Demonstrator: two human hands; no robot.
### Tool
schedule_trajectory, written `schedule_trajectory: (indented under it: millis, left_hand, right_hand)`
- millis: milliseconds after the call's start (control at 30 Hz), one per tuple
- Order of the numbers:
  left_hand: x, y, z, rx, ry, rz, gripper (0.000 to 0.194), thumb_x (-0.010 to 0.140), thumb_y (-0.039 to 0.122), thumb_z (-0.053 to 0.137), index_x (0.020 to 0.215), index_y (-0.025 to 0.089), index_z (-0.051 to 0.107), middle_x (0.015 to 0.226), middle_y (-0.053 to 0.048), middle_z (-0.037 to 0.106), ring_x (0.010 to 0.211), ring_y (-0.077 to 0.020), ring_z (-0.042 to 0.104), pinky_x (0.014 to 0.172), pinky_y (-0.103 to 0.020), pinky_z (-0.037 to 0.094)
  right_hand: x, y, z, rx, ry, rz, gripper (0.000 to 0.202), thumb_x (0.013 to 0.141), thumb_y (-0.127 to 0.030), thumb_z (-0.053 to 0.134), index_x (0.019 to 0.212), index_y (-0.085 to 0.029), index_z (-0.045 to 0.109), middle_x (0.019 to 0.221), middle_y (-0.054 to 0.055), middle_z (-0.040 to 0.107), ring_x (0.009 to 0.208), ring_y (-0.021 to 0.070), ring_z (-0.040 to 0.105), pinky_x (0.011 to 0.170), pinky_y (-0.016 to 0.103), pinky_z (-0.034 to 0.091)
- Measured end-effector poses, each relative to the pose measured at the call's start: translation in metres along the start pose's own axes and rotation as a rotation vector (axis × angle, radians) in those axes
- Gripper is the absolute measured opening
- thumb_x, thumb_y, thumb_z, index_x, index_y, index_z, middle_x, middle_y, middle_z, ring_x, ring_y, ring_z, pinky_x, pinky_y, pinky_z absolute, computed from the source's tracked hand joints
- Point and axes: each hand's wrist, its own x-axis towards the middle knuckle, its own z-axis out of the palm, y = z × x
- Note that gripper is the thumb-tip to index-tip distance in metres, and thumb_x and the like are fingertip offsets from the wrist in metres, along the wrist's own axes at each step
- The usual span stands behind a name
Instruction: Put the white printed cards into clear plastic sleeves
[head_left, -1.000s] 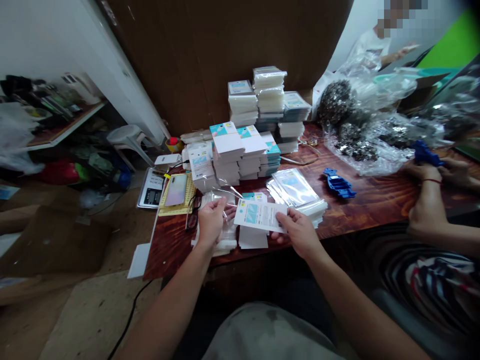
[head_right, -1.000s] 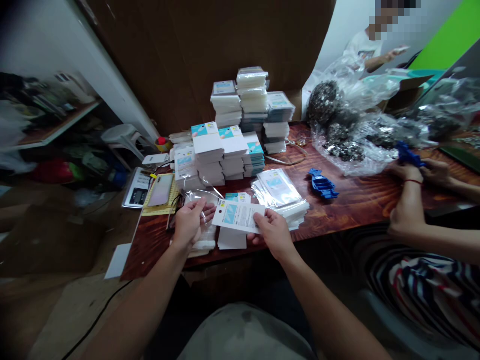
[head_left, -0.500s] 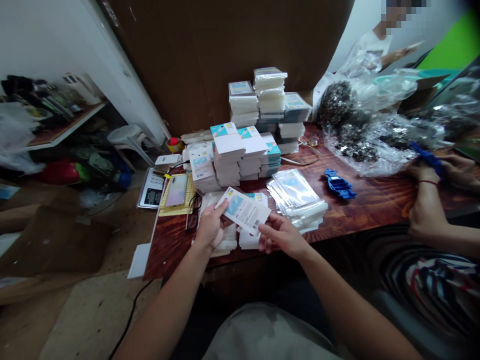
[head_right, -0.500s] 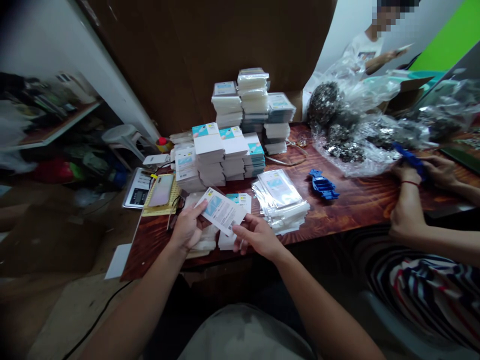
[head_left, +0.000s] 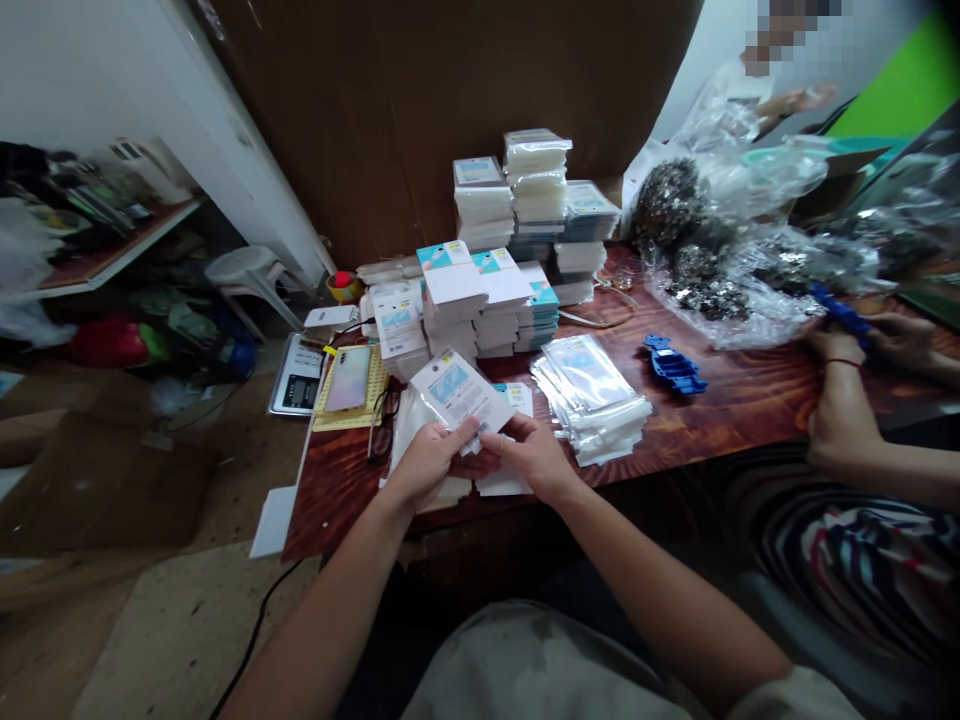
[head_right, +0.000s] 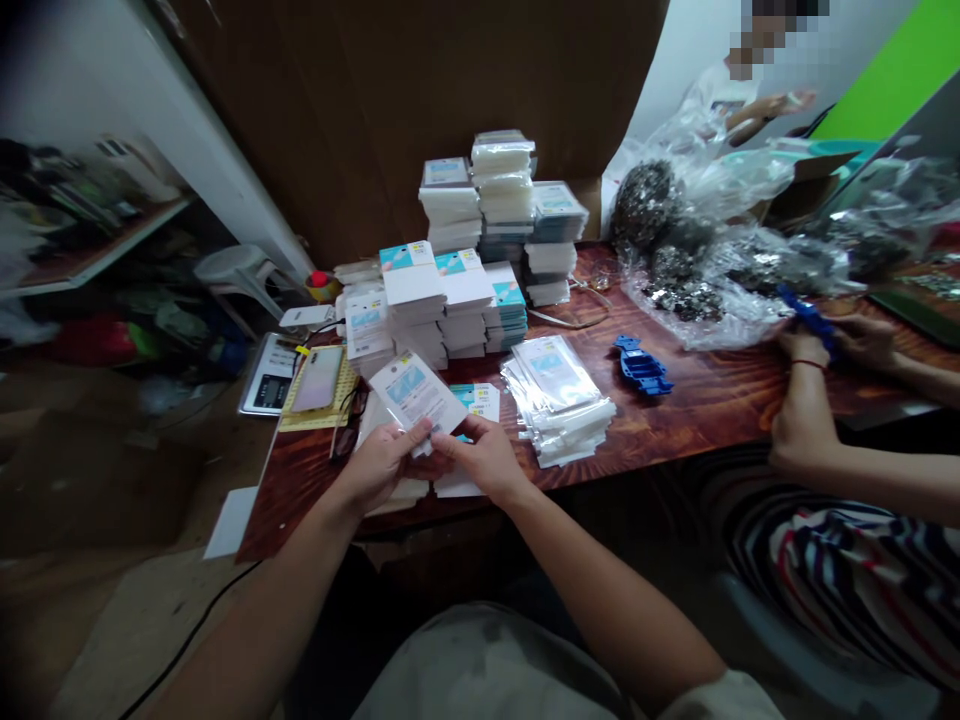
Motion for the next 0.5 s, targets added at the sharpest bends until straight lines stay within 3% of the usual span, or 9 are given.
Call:
schedule_trajectory:
  millis: [133,200,333,500]
  left_hand:
    - [-0.003,-0.003,-0.004,0.148,0.038,0.066,0.038,0.078,0.049,0.074,0.085,0.012,0.068,0.077,-0.011,0.072,0.062,-0.0182,0.069,0.057,-0.028,0.056]
    - [-0.005,-0.004,-0.004,0.199,0.058,0.115,0.037,0.078,0.049,0.074,0.080,0.013,0.065,0.070,-0.006,0.069,0.052,-0.0138,0.063,0.050,-0.024,0.053]
    - [-0.007,-0.006,-0.006,0.290,-0.009,0.089,0.039,0.083,0.053,0.066,0.075,0.015,0.060,0.061,-0.003,0.063,0.042,-0.0099,0.054,0.040,-0.020,0.043]
    - [-0.006,-0.008,-0.002,0.339,0.042,0.201,0.033,0.080,0.046,0.072,0.084,0.016,0.061,0.062,-0.001,0.064,0.047,-0.0113,0.058,0.045,-0.021,0.048]
  right_hand:
    - [0.000,0.000,-0.001,-0.018,0.175,0.045,0.038,0.066,-0.048,0.083,0.067,-0.017,0.061,0.059,-0.003,0.061,0.046,0.0075,0.046,0.045,0.021,0.038]
    - [0.000,-0.002,-0.003,-0.030,0.145,0.061,0.037,0.066,-0.048,0.083,0.072,-0.017,0.064,0.063,-0.002,0.063,0.047,0.0080,0.048,0.043,0.020,0.037]
    - [0.002,-0.010,-0.006,0.017,0.063,0.095,0.040,0.069,-0.048,0.080,0.092,-0.016,0.070,0.084,0.004,0.071,0.062,0.0136,0.063,0.049,0.022,0.050]
    - [0.004,-0.010,-0.001,-0.021,0.217,0.092,0.038,0.070,-0.049,0.080,0.081,-0.014,0.069,0.063,0.001,0.066,0.043,0.0100,0.055,0.040,0.022,0.047]
